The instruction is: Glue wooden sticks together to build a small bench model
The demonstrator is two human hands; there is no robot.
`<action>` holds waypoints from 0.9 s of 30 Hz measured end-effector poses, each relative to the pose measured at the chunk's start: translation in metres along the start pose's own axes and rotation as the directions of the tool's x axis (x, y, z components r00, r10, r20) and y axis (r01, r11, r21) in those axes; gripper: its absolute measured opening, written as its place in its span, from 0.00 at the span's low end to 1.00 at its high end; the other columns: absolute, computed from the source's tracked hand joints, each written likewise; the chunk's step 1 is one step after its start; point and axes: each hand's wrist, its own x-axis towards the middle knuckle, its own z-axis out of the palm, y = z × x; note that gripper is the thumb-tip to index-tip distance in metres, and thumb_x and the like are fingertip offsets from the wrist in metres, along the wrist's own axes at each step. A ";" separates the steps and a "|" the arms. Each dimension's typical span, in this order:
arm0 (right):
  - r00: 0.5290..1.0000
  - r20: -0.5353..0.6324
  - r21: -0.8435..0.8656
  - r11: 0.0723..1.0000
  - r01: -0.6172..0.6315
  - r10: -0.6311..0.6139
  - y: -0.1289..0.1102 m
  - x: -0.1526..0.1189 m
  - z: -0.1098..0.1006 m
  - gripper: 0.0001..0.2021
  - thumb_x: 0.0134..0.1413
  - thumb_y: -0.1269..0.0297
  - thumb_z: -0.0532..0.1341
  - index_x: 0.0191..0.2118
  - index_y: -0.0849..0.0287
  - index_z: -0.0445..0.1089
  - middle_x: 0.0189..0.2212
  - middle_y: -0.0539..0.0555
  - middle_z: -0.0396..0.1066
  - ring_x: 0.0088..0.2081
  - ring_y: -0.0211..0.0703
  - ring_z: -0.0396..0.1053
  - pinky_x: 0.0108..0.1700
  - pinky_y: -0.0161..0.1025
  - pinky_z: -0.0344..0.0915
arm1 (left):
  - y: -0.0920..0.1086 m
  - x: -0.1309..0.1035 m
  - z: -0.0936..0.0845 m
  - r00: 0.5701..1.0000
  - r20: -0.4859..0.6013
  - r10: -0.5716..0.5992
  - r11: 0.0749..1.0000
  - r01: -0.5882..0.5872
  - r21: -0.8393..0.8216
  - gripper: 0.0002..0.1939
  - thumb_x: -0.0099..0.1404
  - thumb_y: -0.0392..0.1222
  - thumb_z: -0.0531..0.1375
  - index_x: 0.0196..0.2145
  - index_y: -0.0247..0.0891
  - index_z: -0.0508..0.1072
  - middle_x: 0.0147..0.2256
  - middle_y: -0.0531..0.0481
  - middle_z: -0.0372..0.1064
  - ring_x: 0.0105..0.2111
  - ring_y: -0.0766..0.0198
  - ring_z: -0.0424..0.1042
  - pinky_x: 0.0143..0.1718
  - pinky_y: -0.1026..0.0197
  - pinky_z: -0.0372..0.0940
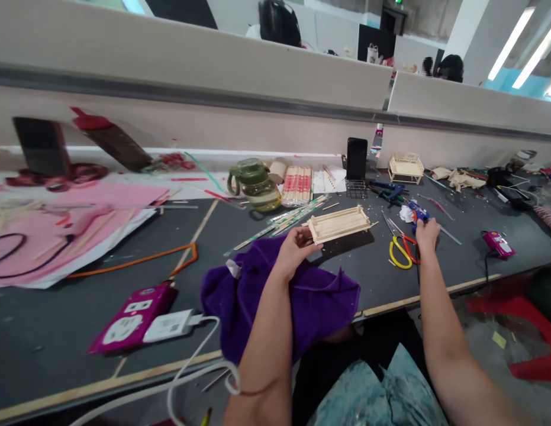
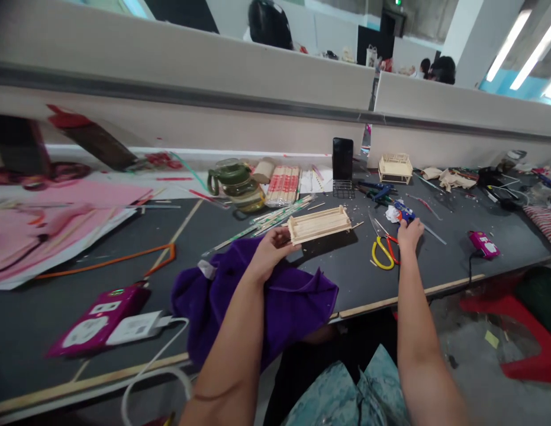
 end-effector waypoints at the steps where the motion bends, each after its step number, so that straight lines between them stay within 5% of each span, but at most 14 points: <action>1: 1.000 0.012 0.031 0.999 -0.005 0.005 -0.005 -0.006 0.001 0.16 0.56 0.65 0.58 0.48 0.67 0.72 0.49 0.74 0.74 0.57 0.63 0.67 0.60 0.56 0.62 | 0.000 0.000 0.000 1.000 0.003 0.003 1.000 -0.003 -0.004 0.36 0.39 0.45 0.79 0.43 0.38 0.68 0.45 0.45 0.77 0.48 0.54 0.76 0.58 0.46 0.66; 4: 0.976 0.217 0.231 0.972 -0.039 -0.013 -0.025 -0.025 0.016 0.13 0.56 0.66 0.58 0.45 0.61 0.75 0.48 0.65 0.76 0.54 0.55 0.71 0.58 0.51 0.66 | 0.000 0.001 0.001 1.000 0.013 0.007 1.000 -0.007 -0.008 0.35 0.40 0.45 0.78 0.43 0.38 0.68 0.45 0.45 0.77 0.49 0.53 0.76 0.59 0.46 0.65; 7: 0.885 0.463 0.357 0.925 -0.132 -0.052 -0.047 -0.042 0.040 0.07 0.51 0.67 0.62 0.37 0.57 0.76 0.30 0.52 0.78 0.34 0.46 0.76 0.37 0.40 0.74 | -0.001 0.003 0.002 1.000 0.005 0.006 1.000 -0.006 -0.006 0.35 0.39 0.44 0.78 0.43 0.38 0.68 0.44 0.46 0.77 0.49 0.53 0.77 0.59 0.44 0.65; 12: 0.791 0.611 0.469 0.818 -0.334 -0.028 -0.066 -0.053 0.066 0.06 0.55 0.61 0.64 0.34 0.58 0.73 0.24 0.49 0.74 0.22 0.37 0.73 0.20 0.30 0.67 | -0.003 0.005 0.001 1.000 -0.007 0.022 1.000 -0.023 -0.013 0.35 0.37 0.43 0.78 0.42 0.39 0.69 0.46 0.44 0.77 0.52 0.50 0.76 0.60 0.41 0.65; 19: 0.702 0.712 0.504 0.704 -0.500 -0.011 -0.060 -0.057 0.069 0.08 0.55 0.60 0.68 0.32 0.59 0.73 0.21 0.48 0.71 0.21 0.37 0.73 0.20 0.31 0.71 | -0.008 0.006 -0.001 0.995 0.028 0.098 0.995 -0.098 -0.023 0.34 0.39 0.41 0.78 0.43 0.39 0.70 0.53 0.41 0.73 0.57 0.47 0.72 0.63 0.38 0.63; 27: 0.643 0.765 0.538 0.587 -0.605 -0.039 -0.056 -0.058 0.067 0.11 0.56 0.56 0.69 0.38 0.59 0.76 0.32 0.55 0.81 0.31 0.40 0.77 0.30 0.35 0.78 | -0.001 0.002 -0.001 0.980 0.038 0.195 0.981 -0.195 0.001 0.33 0.42 0.42 0.77 0.44 0.42 0.68 0.54 0.43 0.71 0.59 0.48 0.70 0.64 0.40 0.63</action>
